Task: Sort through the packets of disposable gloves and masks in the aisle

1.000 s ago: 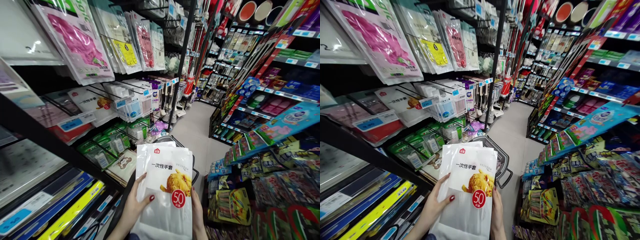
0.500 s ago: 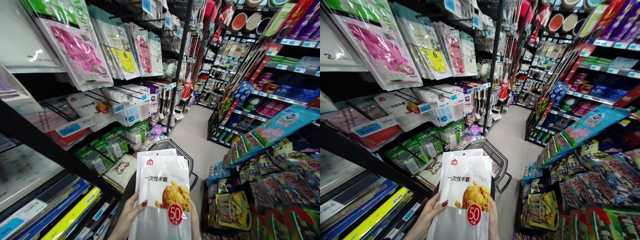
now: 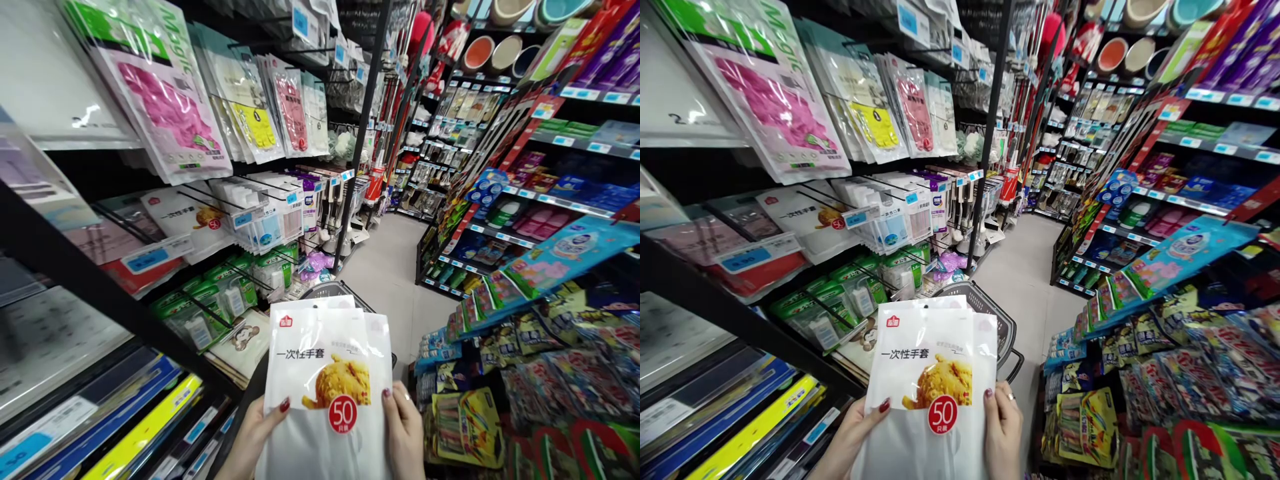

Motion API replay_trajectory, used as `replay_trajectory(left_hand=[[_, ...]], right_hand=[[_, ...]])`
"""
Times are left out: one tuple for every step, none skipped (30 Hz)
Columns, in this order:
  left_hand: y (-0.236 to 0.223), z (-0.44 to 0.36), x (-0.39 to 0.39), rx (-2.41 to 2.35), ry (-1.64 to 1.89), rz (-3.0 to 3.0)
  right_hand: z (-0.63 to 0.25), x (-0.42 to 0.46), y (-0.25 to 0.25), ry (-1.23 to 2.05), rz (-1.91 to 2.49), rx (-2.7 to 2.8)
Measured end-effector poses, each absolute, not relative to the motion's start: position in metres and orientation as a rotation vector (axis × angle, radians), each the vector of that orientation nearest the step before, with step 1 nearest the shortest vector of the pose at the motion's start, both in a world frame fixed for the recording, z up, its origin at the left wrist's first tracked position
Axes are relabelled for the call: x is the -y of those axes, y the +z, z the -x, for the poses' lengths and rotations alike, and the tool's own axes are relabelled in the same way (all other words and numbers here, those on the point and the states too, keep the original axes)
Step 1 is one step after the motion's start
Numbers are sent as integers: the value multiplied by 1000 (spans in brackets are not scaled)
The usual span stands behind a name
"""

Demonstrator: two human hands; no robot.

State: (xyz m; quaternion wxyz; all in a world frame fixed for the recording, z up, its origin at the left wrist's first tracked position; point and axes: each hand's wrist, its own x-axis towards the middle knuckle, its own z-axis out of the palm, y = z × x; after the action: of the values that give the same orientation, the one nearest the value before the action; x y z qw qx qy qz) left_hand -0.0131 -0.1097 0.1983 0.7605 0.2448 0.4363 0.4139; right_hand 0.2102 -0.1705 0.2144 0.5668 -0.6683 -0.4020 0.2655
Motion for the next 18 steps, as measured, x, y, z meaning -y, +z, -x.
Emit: replay_trajectory(left_hand=[[199,15,108,-964,910,-532],[200,17,106,-982,919,-532],[200,20,104,-1003,927,-531],[200,22,102,-1026,938,-528],[199,25,100,-1044,950,-525],[198,27,98,-1057,961,-523],[196,29,97,-1060,967,-522],[195,31,96,-1057,974,-524],[192,32,95,-1058,978,-535],[191,33,94,-1072,984,-562],[189,32,94,-1104,991,-611],[188,31,94,-1148,1000,-678],[187,29,95,-1197,1003,-756],[187,25,96,-1246,1001,-832],[187,21,97,-1287,994,-900],[188,15,99,-1312,991,-956],[188,9,102,-1314,990,-1000],[189,4,105,-1298,991,-1028]], right_hand=[[-216,172,216,609,1603,903],[-223,175,218,610,1630,848],[-230,177,221,619,1646,782],[-237,181,224,628,1650,712],[-244,184,227,631,1646,644],[-250,189,232,614,1641,576],[-255,194,238,578,1638,517],[-259,199,244,529,1637,477],[-261,203,252,475,1639,462],[-261,206,261,423,1641,479],[-258,208,270,381,1639,535],[-252,206,279,352,1633,634],[-243,202,286,336,1623,769],[-231,195,292,329,1613,921],[-217,186,295,329,1599,1086],[-200,175,295,353,1590,1239],[-183,163,292,369,1588,1354],[-164,152,287,393,1610,1449]])
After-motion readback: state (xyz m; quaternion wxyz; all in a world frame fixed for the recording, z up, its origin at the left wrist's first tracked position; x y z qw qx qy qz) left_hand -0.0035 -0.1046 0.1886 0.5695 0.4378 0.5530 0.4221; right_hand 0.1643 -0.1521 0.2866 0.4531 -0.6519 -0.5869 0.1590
